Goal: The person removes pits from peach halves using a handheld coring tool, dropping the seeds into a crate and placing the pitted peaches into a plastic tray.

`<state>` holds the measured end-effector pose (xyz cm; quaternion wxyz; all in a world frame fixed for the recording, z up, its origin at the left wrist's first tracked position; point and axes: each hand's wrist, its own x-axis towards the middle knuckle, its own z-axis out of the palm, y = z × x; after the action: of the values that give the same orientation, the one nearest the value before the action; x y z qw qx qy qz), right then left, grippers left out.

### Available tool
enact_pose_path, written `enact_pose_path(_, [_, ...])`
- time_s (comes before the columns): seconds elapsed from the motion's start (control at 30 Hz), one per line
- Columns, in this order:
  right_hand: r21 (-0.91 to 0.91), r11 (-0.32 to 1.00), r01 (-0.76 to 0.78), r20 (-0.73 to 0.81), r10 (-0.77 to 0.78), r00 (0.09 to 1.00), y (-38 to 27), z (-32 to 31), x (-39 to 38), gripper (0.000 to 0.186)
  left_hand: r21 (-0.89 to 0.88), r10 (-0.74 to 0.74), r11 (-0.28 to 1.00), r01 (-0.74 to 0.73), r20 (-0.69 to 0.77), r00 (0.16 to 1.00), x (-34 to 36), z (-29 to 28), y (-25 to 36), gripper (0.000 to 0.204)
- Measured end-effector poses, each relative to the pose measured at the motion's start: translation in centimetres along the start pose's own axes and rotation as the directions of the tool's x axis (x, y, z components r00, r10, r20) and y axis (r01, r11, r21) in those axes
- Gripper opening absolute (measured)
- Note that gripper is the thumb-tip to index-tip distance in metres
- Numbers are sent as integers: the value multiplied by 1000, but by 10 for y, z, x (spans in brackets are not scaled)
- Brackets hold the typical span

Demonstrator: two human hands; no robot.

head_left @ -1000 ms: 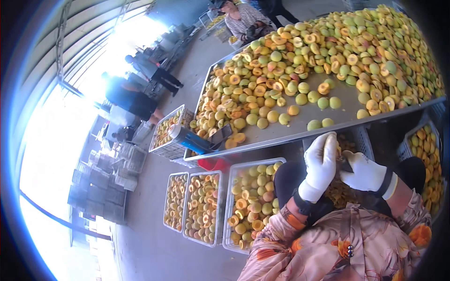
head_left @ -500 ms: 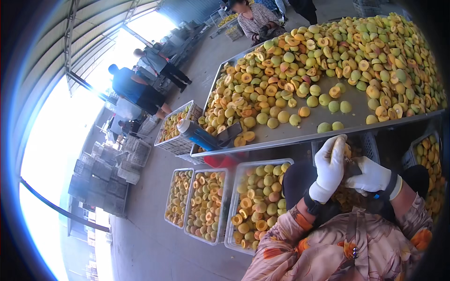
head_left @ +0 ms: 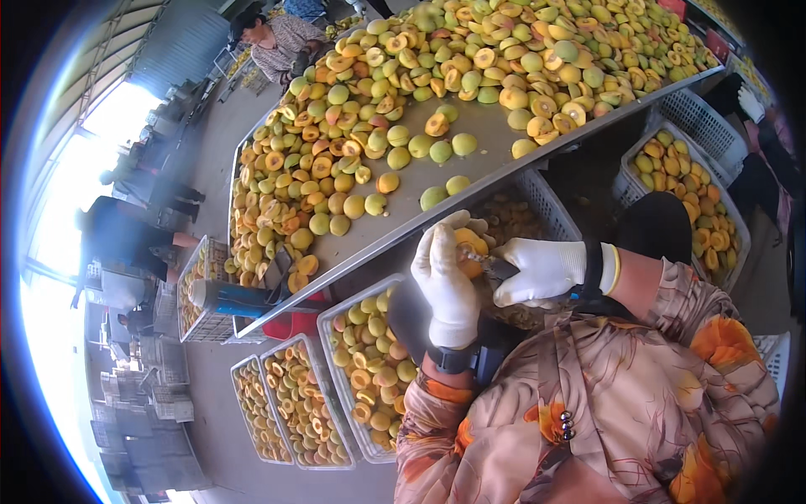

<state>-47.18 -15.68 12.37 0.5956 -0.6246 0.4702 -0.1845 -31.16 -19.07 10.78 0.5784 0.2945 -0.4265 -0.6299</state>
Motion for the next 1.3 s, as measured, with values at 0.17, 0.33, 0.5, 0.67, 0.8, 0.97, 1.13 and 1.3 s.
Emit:
enact_pose_path(0.17, [-299,954,20,-4,-22,1000,-16,-4,2,40,321,128,939,-123,7,992,-3,-6,8,35])
enact_pose_path(0.33, [395,913,-101,92,70,993,-14,1,-16,33,-32,12,999,-14,-59,998,-7,3,-10,34])
enact_pose_path(0.5, [47,997,-58,23,57,998,-38,1,-9,23,294,207,925,-240,136,969,1,-22,-2,28])
enact_pose_path(0.67, [504,856,-115,142,50,989,-29,2,-7,25,-62,74,995,-74,1,997,4,-5,-6,28])
enact_pose_path(0.8, [352,934,-52,90,21,996,-24,-1,-4,33,69,93,993,-95,29,995,6,-10,-12,28])
enact_pose_path(0.97, [229,969,-95,116,70,991,-28,-6,-5,37,289,121,941,-174,193,974,11,-19,-3,28])
enact_pose_path(1.13, [520,842,-141,169,60,984,-1,-5,-8,40,-137,40,990,-35,30,999,6,3,-26,32])
enact_pose_path(1.3, [56,998,-41,37,39,999,-21,-13,4,27,365,94,924,-116,76,993,13,-11,6,33])
